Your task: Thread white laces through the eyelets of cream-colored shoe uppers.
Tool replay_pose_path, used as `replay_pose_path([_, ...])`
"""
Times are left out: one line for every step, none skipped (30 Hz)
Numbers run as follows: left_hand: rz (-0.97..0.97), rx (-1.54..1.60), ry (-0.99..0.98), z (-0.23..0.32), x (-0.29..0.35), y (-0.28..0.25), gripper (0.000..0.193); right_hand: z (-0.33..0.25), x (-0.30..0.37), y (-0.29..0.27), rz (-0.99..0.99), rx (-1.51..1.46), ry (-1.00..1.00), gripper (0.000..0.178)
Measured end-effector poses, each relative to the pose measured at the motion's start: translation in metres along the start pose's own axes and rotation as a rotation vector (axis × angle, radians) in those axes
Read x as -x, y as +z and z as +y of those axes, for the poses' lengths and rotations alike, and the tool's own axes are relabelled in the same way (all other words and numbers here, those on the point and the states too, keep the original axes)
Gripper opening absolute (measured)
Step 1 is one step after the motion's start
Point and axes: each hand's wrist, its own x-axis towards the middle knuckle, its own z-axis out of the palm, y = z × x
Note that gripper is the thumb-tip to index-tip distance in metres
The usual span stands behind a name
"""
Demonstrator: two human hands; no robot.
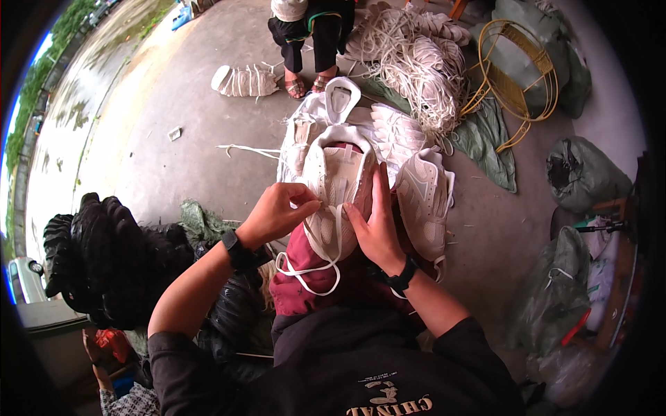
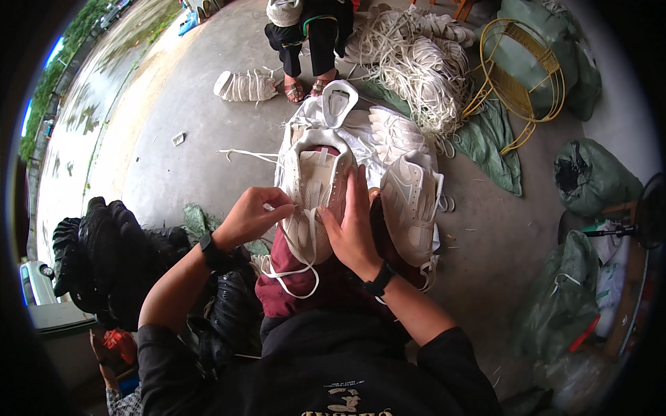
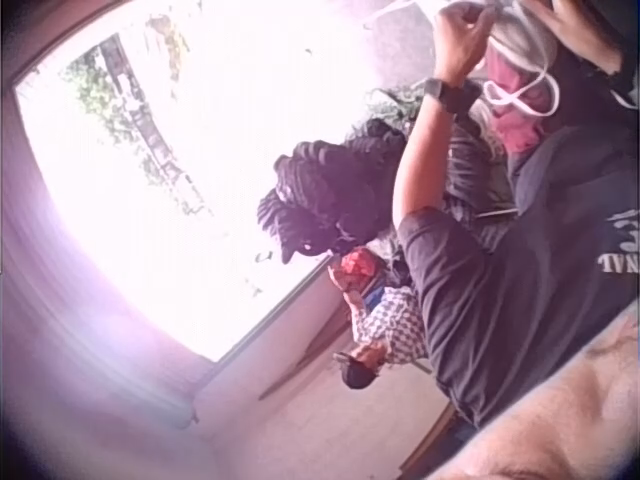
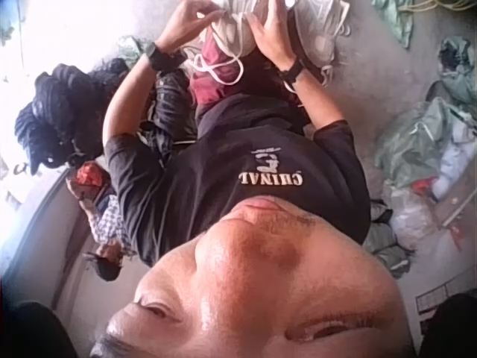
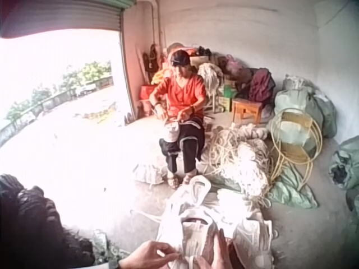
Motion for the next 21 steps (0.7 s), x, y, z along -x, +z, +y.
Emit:
replay_pose_path([-0.006,0.006,0.006,0.001,0.000,0.000,0.020,0.002,-0.001,0.002,0.013,-0.030,0.012,0.082])
replay_pose_path([-0.006,0.006,0.005,0.000,0.000,0.000,0.020,0.002,-0.001,0.004,0.013,-0.031,0.012,0.082])
replay_pose_path([-0.004,0.006,-0.002,-0.001,-0.001,0.001,0.019,0.002,-0.002,0.006,0.007,-0.045,0.038,0.083])
replay_pose_path([-0.002,0.005,-0.008,-0.001,-0.001,0.001,0.019,0.002,-0.002,0.008,0.002,-0.059,0.064,0.083])
replay_pose_path([-0.002,0.005,-0.008,-0.001,-0.002,0.001,0.019,0.002,-0.002,0.009,0.002,-0.059,0.064,0.083])
replay_pose_path([-0.006,-0.054,0.000,0.001,-0.004,0.001,0.017,0.003,-0.002,0.009,-0.009,-0.061,0.071,0.084])
replay_pose_path([-0.009,-0.113,0.009,0.002,-0.005,0.000,0.016,0.004,-0.001,0.010,-0.019,-0.063,0.077,0.085])
replay_pose_path([-0.010,-0.113,0.010,0.004,-0.007,-0.001,0.016,0.007,-0.001,0.013,-0.018,-0.062,0.078,0.085])
replay_pose_path([-0.010,-0.157,0.051,0.006,-0.007,-0.003,0.015,0.008,-0.001,0.016,0.004,-0.062,0.059,0.085])
replay_pose_path([-0.011,-0.202,0.092,0.008,-0.008,-0.005,0.015,0.010,0.000,0.018,0.027,-0.062,0.041,0.085])
replay_pose_path([-0.011,-0.202,0.093,0.009,-0.009,-0.008,0.015,0.011,0.000,0.018,0.028,-0.062,0.040,0.085])
replay_pose_path([-0.015,-0.258,0.145,0.009,-0.010,-0.010,0.018,0.011,0.000,0.019,0.020,-0.050,0.033,0.085])
replay_pose_path([-0.019,-0.314,0.197,0.009,-0.009,-0.012,0.023,0.010,-0.001,0.019,0.013,-0.039,0.025,0.086])
replay_pose_path([-0.017,-0.314,0.197,0.013,-0.008,-0.013,0.023,0.009,-0.001,0.020,0.012,-0.040,0.024,0.086])
replay_pose_path([0.021,-0.409,0.272,0.019,-0.008,-0.013,0.030,0.008,-0.001,0.020,0.007,-0.052,0.036,0.087])
replay_pose_path([0.060,-0.504,0.346,0.024,-0.007,-0.013,0.036,0.007,-0.001,0.019,0.002,-0.064,0.049,0.087])
replay_pose_path([0.060,-0.504,0.347,0.028,-0.008,-0.012,0.036,0.008,-0.001,0.020,0.002,-0.063,0.048,0.087])
replay_pose_path([0.097,-0.583,0.432,0.033,-0.010,-0.013,0.040,0.009,-0.001,0.021,0.002,-0.042,0.040,0.088])
replay_pose_path([0.134,-0.663,0.517,0.035,-0.011,-0.014,0.044,0.010,-0.001,0.022,0.001,-0.022,0.032,0.088])
replay_pose_path([0.135,-0.663,0.518,0.037,-0.013,-0.016,0.044,0.011,0.000,0.022,0.001,-0.021,0.031,0.088])
replay_pose_path([0.078,-0.762,0.554,0.037,-0.015,-0.019,0.044,0.012,0.000,0.023,0.002,-0.013,0.028,0.088])
